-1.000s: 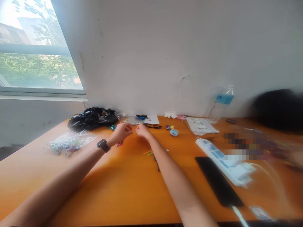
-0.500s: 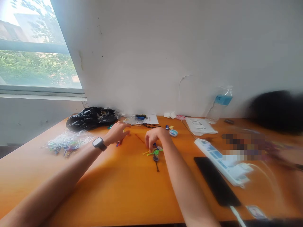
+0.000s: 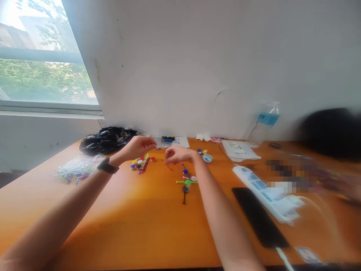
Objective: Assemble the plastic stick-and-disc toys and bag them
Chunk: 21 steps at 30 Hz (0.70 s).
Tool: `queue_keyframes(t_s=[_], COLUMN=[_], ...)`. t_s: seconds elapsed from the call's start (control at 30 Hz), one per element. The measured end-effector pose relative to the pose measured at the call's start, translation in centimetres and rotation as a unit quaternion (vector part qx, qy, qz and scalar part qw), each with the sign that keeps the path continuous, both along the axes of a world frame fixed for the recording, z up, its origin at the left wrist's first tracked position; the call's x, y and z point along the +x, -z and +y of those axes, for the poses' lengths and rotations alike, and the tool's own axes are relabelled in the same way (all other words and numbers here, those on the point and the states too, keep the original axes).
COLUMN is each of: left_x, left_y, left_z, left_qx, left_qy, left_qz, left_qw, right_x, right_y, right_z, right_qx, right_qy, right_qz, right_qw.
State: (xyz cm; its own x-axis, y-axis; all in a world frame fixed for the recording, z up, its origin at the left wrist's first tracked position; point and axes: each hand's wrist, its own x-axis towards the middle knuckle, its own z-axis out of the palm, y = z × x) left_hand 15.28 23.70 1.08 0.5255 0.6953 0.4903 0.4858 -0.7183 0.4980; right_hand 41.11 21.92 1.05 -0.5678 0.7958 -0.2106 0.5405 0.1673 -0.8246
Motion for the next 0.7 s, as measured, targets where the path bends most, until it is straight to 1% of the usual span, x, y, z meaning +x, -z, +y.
queue_keyframes(t_s=[0.07, 0.13, 0.23, 0.3, 0.37, 0.4, 0.53, 0.63, 0.7], left_x=[0.3, 0.6, 1.0, 1.2, 1.2, 1.2, 1.0, 0.9, 0.9], left_y=[-0.7, -1.0, -1.0, -0.8, -0.6, -0.5, -0.3, -0.4, -0.4], left_z=[-0.8, -1.4, -1.9, -1.8, -1.7, -1.6, -1.4, -1.4, -1.3], left_qx=[0.012, 0.029, 0.065, 0.08, 0.08, 0.078, 0.07, 0.053, 0.03], left_qy=[0.006, 0.028, 0.051, 0.046, 0.035, 0.032, 0.041, 0.046, 0.051], left_qz=[-0.036, -0.053, -0.046, -0.047, -0.052, -0.053, -0.042, -0.043, -0.056], left_qw=[0.999, 0.998, 0.996, 0.995, 0.995, 0.995, 0.996, 0.997, 0.997], right_x=[-1.0, -2.1, -3.3, -3.7, -3.9, -3.9, -4.0, -4.2, -4.3], right_y=[0.4, 0.8, 1.3, 1.4, 1.4, 1.5, 1.7, 1.9, 2.0], right_z=[0.3, 0.7, 1.3, 1.5, 1.6, 1.6, 1.5, 1.4, 1.4], right_qx=[0.034, 0.053, 0.023, 0.001, -0.003, -0.004, -0.002, 0.012, 0.026], right_qy=[0.064, 0.118, 0.156, 0.177, 0.2, 0.203, 0.179, 0.181, 0.17], right_qz=[0.117, 0.203, 0.305, 0.357, 0.377, 0.376, 0.355, 0.35, 0.347], right_qw=[0.991, 0.971, 0.939, 0.917, 0.904, 0.904, 0.918, 0.919, 0.922])
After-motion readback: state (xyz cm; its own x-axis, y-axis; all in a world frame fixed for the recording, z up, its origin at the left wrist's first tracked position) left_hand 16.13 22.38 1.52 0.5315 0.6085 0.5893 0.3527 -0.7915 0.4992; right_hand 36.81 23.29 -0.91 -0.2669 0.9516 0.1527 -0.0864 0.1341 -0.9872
